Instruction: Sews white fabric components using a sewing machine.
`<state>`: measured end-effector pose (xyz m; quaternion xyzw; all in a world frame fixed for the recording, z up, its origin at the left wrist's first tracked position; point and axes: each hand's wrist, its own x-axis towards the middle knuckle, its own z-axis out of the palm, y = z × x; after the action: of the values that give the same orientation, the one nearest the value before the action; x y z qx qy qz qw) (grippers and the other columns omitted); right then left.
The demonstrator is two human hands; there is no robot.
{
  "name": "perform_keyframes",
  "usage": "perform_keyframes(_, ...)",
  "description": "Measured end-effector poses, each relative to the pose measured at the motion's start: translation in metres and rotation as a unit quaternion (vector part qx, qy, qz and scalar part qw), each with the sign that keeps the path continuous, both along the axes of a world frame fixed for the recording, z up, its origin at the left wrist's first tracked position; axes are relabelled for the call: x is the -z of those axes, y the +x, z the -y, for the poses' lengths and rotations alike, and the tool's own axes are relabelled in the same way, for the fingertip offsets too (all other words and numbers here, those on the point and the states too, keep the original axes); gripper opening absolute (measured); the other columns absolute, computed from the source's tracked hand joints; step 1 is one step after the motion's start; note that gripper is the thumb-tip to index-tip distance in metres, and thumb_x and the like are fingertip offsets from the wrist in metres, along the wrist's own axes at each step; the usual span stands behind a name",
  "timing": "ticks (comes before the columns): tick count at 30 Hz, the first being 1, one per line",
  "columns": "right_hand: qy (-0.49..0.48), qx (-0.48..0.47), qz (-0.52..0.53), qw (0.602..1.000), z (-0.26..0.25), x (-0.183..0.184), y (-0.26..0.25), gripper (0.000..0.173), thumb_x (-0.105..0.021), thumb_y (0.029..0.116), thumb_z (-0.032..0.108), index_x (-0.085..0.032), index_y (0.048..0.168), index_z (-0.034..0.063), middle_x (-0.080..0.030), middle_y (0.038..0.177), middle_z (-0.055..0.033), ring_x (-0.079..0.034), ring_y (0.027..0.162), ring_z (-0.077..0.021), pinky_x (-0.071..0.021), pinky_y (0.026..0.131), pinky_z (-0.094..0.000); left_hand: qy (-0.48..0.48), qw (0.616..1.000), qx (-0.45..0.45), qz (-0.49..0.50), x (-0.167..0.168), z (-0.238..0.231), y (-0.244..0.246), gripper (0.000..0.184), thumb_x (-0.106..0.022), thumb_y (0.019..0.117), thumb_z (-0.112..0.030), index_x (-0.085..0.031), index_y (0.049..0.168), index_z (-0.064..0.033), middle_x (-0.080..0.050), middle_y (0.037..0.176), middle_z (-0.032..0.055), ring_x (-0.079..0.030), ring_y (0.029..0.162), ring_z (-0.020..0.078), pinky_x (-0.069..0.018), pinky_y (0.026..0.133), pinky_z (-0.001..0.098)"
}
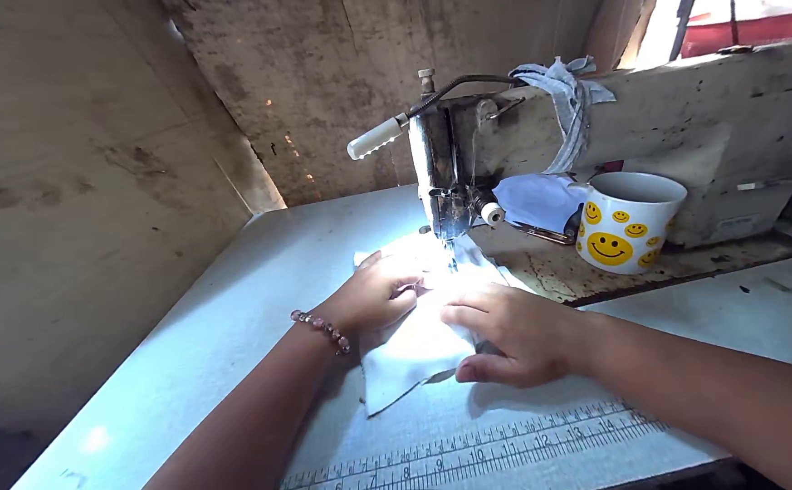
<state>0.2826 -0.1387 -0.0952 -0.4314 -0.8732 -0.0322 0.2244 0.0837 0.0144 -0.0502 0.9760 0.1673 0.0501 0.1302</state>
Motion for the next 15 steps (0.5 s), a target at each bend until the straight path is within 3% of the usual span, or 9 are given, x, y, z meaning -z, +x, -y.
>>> perform_keyframes(2, -0.005, 0.014, -0.007, 1.0, 0.001, -0.002, 0.003, 0.071, -0.035, 0.1036, 0.06, -0.066, 0.124, -0.0005, -0.071, 0.116, -0.0158, -0.069, 0.109, -0.0286, -0.0552, 0.092, -0.0445, 0.036, 0.999, -0.01, -0.013, -0.001, 0.003, 0.002, 0.03, -0.052, 0.0977, -0.018, -0.077, 0.111, -0.0078, -0.073, 0.113, 0.0083, -0.063, 0.116, 0.0267, -0.038, 0.105, 0.0602)
perform_keyframes(3, -0.008, 0.022, -0.012, 1.0, 0.001, -0.003, 0.005, 0.069, -0.037, 0.1036, 0.059, -0.067, 0.124, 0.0004, -0.072, 0.116, -0.0152, -0.069, 0.11, -0.0282, -0.0553, 0.093, -0.0445, 0.059, 0.998, -0.013, -0.018, -0.001, 0.005, 0.002, 0.033, -0.051, 0.0977, -0.021, -0.077, 0.117, -0.0114, -0.072, 0.12, 0.0075, -0.062, 0.12, 0.0273, -0.0396, 0.104, 0.0606)
perform_keyframes(7, -0.036, 0.043, -0.037, 0.998, 0.0, -0.008, 0.018, 0.06, -0.039, 0.1054, 0.053, -0.071, 0.117, 0.0033, -0.072, 0.111, -0.0126, -0.068, 0.11, -0.0255, -0.0545, 0.095, -0.0438, 0.088, 0.993, -0.044, -0.058, -0.006, 0.013, 0.008, 0.038, -0.049, 0.1001, -0.031, -0.073, 0.129, -0.0221, -0.066, 0.136, 0.0054, -0.055, 0.133, 0.0276, -0.0311, 0.111, 0.0655)
perform_keyframes(10, 0.008, 0.062, -0.03, 0.998, -0.004, -0.006, 0.027, 0.058, -0.038, 0.1047, 0.052, -0.071, 0.1, 0.005, -0.069, 0.09, -0.0074, -0.068, 0.093, -0.0213, -0.0547, 0.086, -0.0419, 0.105, 0.993, -0.041, -0.036, -0.005, 0.015, 0.012, 0.036, -0.048, 0.1002, -0.032, -0.076, 0.121, -0.0219, -0.069, 0.121, 0.0039, -0.062, 0.116, 0.0244, -0.0379, 0.104, 0.0614)
perform_keyframes(13, -0.022, 0.1, -0.023, 0.995, -0.006, -0.009, 0.032, 0.055, -0.042, 0.1044, 0.05, -0.072, 0.103, 0.0042, -0.072, 0.102, -0.0089, -0.067, 0.109, -0.0241, -0.0445, 0.108, -0.0533, 0.119, 0.992, -0.041, -0.028, -0.001, 0.018, 0.014, 0.038, -0.046, 0.1001, -0.031, -0.077, 0.119, -0.0222, -0.069, 0.118, 0.0026, -0.063, 0.113, 0.0224, -0.0402, 0.104, 0.0574)
perform_keyframes(15, -0.021, 0.118, -0.017, 0.993, -0.011, -0.008, 0.037, 0.052, -0.041, 0.1038, 0.052, -0.072, 0.105, 0.0093, -0.072, 0.106, -0.0048, -0.064, 0.117, -0.0226, -0.0369, 0.113, -0.0563, 0.123, 0.992, -0.038, -0.006, 0.002, 0.018, 0.015, 0.036, -0.048, 0.0991, -0.031, -0.078, 0.117, -0.0203, -0.068, 0.115, 0.0037, -0.063, 0.111, 0.0222, -0.0446, 0.1, 0.0536)
